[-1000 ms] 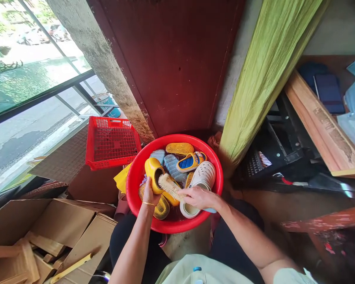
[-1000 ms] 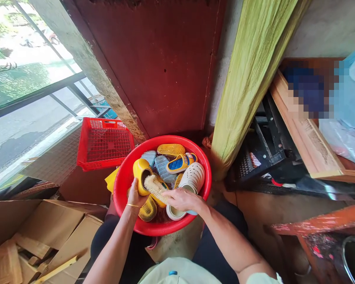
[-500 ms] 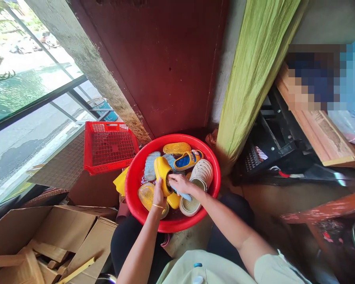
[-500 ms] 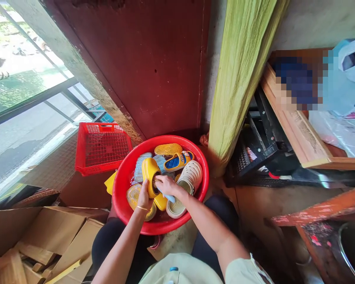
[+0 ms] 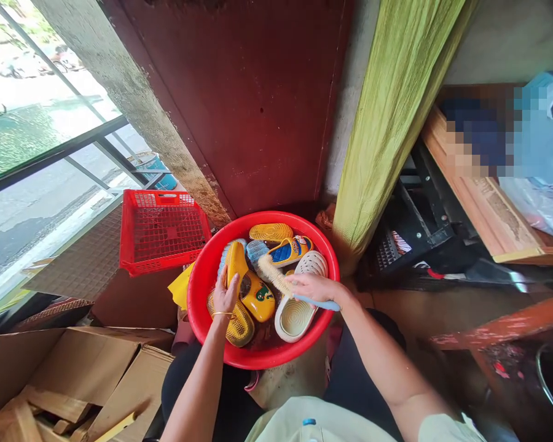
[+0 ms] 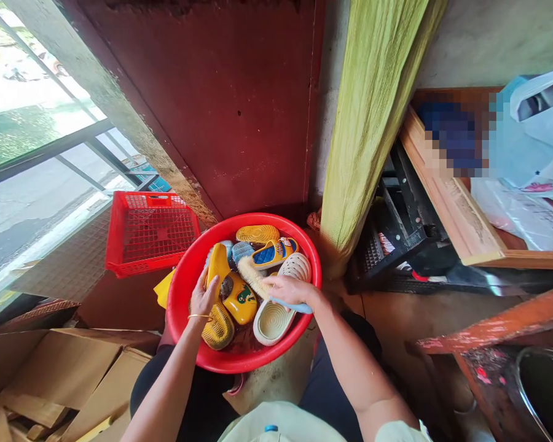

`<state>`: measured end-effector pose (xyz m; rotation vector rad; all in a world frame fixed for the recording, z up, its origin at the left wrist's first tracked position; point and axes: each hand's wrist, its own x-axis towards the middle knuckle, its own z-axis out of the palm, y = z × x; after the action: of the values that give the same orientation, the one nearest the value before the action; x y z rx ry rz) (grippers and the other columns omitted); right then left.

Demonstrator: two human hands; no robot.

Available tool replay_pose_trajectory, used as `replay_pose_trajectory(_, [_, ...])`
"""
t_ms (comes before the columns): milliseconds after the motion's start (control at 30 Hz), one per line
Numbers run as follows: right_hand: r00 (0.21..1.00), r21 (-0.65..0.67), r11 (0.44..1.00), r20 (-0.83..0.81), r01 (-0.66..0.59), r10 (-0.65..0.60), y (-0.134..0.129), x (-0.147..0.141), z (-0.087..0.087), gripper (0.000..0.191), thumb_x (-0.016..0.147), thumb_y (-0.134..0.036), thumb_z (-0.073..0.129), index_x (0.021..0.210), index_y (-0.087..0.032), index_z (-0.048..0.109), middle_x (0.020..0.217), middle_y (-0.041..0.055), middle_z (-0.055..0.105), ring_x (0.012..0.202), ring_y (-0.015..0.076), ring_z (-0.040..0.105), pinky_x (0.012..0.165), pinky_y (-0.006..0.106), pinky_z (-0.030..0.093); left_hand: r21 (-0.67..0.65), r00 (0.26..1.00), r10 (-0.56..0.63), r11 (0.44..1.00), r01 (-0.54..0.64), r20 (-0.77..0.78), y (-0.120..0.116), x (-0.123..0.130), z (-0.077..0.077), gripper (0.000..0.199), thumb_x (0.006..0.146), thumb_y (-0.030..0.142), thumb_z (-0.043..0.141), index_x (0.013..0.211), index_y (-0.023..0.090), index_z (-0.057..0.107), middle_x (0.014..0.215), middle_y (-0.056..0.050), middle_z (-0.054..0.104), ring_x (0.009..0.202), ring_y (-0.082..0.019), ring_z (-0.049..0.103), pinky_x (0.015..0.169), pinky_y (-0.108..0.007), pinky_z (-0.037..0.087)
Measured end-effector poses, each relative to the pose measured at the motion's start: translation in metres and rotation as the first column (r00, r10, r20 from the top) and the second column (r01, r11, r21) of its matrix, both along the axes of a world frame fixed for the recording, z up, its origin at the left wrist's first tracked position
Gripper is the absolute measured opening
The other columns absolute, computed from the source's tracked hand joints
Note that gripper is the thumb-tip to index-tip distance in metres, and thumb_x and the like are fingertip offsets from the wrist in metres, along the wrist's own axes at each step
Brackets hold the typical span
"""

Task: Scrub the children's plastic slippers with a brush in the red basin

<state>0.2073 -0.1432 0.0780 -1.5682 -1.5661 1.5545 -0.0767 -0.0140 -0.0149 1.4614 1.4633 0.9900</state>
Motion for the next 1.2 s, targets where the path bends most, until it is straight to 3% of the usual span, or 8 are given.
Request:
replay_pose_trajectory(100, [0.984, 0.031, 0.984, -0.055, 0.174, -0.172, 0.001, 0.012, 0.0, 0.056, 0.097, -0.029, 0.053, 0.152, -0.019, 0.052, 0.082, 0.0022, 0.068, 0.047, 0.0091, 0.053, 0.04, 0.019, 0.044, -0.001, 0.866, -0.05, 0.998, 0.056, -0.498, 0.011, -0.008, 0.006, 0.052, 0.088, 0.041, 0.066, 0.137, 0.023, 0.065, 0.141, -0.013, 0.065, 0.142, -0.038, 0.049, 0.117, -0.056, 0.037])
replay_pose_trajectory(200, [0.941, 0.1, 0.942, -0.148, 0.319, -0.303, 0.008, 0.016, -0.005, 0.055, 0.097, -0.034, 0.055, 0.149, -0.017, 0.054, 0.079, 0.0021, 0.066, 0.048, 0.0101, 0.053, 0.039, 0.02, 0.045, 0.074, 0.669, -0.079, 0.978, 0.197, -0.739, 0.026, 0.013, 0.014, 0.049, 0.092, 0.034, 0.057, 0.14, 0.021, 0.063, 0.146, -0.014, 0.061, 0.147, -0.039, 0.042, 0.12, -0.06, 0.03])
replay_pose_trajectory(333, [0.861, 0.154, 0.86, -0.251, 0.487, -0.443, 0.018, 0.021, -0.01, 0.059, 0.096, -0.044, 0.055, 0.149, -0.018, 0.052, 0.086, 0.0043, 0.068, 0.046, 0.0102, 0.056, 0.039, 0.021, 0.045, 0.107, 0.526, -0.177, 0.879, 0.464, -0.832, 0.064, 0.079, 0.02, 0.05, 0.095, 0.028, 0.051, 0.144, 0.022, 0.059, 0.148, -0.011, 0.06, 0.145, -0.031, 0.044, 0.121, -0.048, 0.032])
replay_pose_trajectory(467, [0.813, 0.153, 0.814, -0.287, 0.561, -0.506, 0.022, 0.029, -0.016, 0.062, 0.096, -0.049, 0.053, 0.15, -0.019, 0.049, 0.086, 0.0049, 0.069, 0.041, 0.0094, 0.054, 0.037, 0.022, 0.044, 0.007, 0.389, -0.252, 0.833, 0.554, -0.886, 0.115, 0.142, 0.019, 0.064, 0.09, 0.021, 0.055, 0.154, 0.018, 0.047, 0.159, -0.015, 0.048, 0.147, -0.032, 0.042, 0.119, -0.046, 0.033])
replay_pose_trajectory(667, [0.807, 0.094, 0.823, -0.284, 0.561, -0.517, 0.016, 0.039, -0.031, 0.062, 0.097, -0.053, 0.053, 0.151, -0.022, 0.048, 0.101, 0.0088, 0.069, 0.05, 0.0113, 0.059, 0.039, 0.022, 0.045, -0.167, 0.204, -0.397, 0.723, 0.67, -0.895, 0.171, 0.187, -0.001, 0.092, 0.075, 0.017, 0.072, 0.159, 0.019, 0.036, 0.161, -0.024, 0.039, 0.15, -0.04, 0.036, 0.118, -0.053, 0.029])
replay_pose_trajectory(933, [0.818, 0.054, 0.834, -0.241, 0.549, -0.522, 0.017, 0.041, -0.032, 0.061, 0.098, -0.051, 0.051, 0.151, -0.021, 0.048, 0.096, 0.0069, 0.068, 0.043, 0.0089, 0.053, 0.039, 0.023, 0.045, -0.213, 0.175, -0.463, 0.67, 0.711, -0.869, 0.181, 0.2, -0.015, 0.106, 0.05, 0.032, 0.092, 0.146, 0.014, 0.049, 0.153, -0.031, 0.044, 0.147, -0.051, 0.035, 0.12, -0.06, 0.021])
replay_pose_trajectory(1067, [0.824, 0.079, 0.835, -0.233, 0.545, -0.516, 0.02, 0.04, -0.03, 0.06, 0.097, -0.051, 0.051, 0.15, -0.022, 0.049, 0.101, 0.0078, 0.068, 0.046, 0.0097, 0.057, 0.04, 0.023, 0.046, -0.136, 0.245, -0.437, 0.675, 0.725, -0.866, 0.171, 0.181, -0.002, 0.103, 0.055, 0.032, 0.089, 0.147, 0.01, 0.046, 0.153, -0.03, 0.043, 0.145, -0.049, 0.038, 0.122, -0.055, 0.022])
replay_pose_trajectory(1200, [0.848, 0.12, 0.847, -0.197, 0.518, -0.491, 0.023, 0.035, -0.027, 0.06, 0.098, -0.048, 0.05, 0.15, -0.02, 0.049, 0.099, 0.0073, 0.07, 0.042, 0.0078, 0.055, 0.04, 0.022, 0.046, 0.03, 0.388, -0.385, 0.676, 0.736, -0.837, 0.154, 0.146, 0.029, 0.101, 0.062, 0.037, 0.086, 0.149, 0.01, 0.041, 0.153, -0.027, 0.044, 0.143, -0.043, 0.043, 0.122, -0.05, 0.028])
